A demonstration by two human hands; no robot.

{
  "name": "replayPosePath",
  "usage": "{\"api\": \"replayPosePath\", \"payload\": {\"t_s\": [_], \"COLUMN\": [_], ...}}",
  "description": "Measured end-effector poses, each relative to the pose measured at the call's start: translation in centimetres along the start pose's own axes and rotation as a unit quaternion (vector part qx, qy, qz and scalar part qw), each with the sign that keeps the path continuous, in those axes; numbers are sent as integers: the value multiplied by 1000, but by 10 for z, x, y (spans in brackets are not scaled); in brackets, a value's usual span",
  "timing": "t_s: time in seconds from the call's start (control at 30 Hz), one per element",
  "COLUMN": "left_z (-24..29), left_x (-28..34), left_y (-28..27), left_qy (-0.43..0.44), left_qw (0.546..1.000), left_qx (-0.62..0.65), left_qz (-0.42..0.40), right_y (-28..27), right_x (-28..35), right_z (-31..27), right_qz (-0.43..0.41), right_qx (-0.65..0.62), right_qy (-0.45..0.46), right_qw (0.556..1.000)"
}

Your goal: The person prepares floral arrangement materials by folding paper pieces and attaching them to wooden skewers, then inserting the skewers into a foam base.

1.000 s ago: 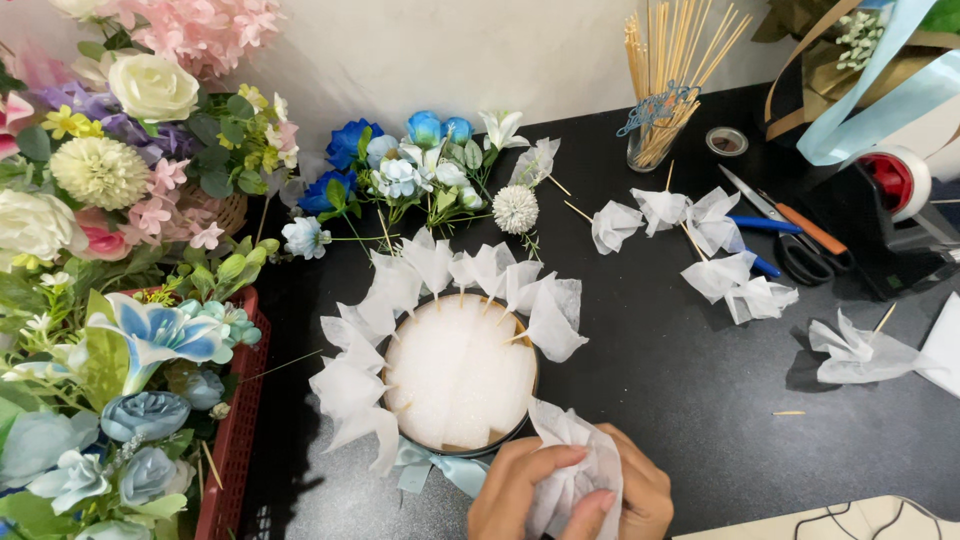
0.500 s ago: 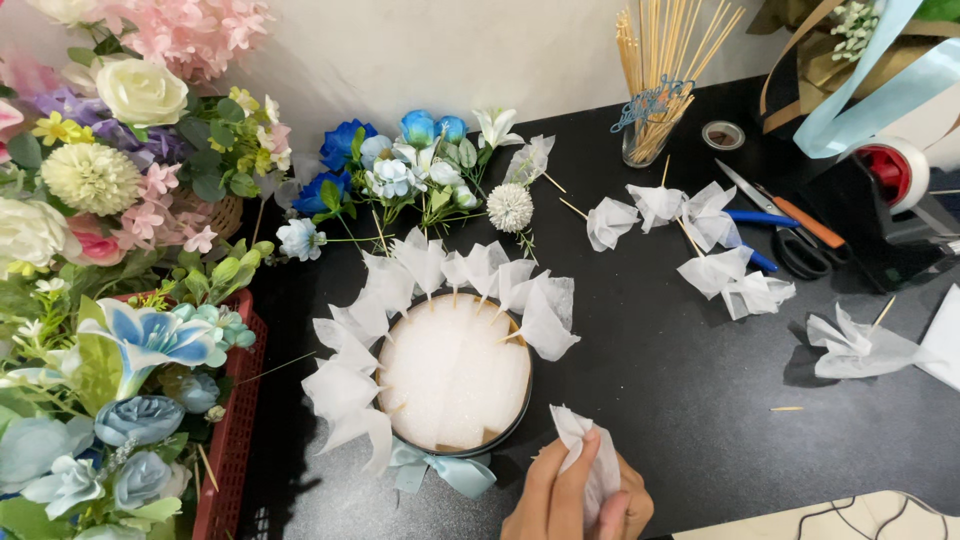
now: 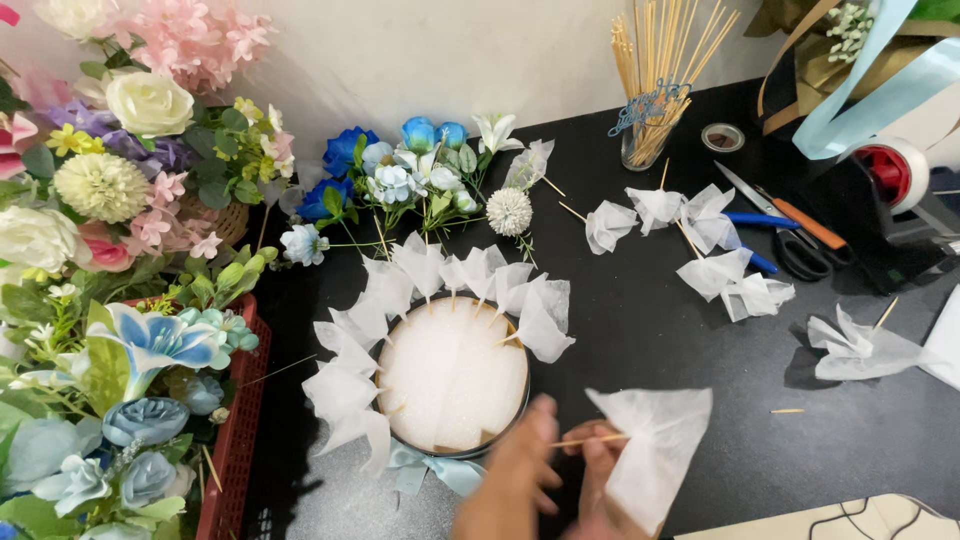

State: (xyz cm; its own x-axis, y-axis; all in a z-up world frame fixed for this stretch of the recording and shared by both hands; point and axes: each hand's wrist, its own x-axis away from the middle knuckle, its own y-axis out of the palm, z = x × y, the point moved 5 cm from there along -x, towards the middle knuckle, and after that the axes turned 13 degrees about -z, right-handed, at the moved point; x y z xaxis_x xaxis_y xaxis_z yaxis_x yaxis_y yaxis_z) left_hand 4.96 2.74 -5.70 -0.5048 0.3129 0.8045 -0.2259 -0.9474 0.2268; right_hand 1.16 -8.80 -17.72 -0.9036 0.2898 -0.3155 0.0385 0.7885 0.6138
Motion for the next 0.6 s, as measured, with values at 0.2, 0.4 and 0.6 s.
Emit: {"api": "replayPosePath", "payload": {"t_s": [0.2,0.4,0.6], "left_z": [93,94,89], "left_x": [108,70,64], "left_y": [-25,-45,-44], "left_qy": [555,390,402], "left_qw": [608,645,641], "left_qx": [-479,-599,-590], "left_qz": [305,270,280], "right_y": [72,99,100], "right_x": [-107,-109,-106], "right_z": [-40,-30,-19], "right_qz": [68,162,142], "right_qx": [-82,-148,-212], "right_qy": [111,244,218], "right_qw": [988,945,942]}}
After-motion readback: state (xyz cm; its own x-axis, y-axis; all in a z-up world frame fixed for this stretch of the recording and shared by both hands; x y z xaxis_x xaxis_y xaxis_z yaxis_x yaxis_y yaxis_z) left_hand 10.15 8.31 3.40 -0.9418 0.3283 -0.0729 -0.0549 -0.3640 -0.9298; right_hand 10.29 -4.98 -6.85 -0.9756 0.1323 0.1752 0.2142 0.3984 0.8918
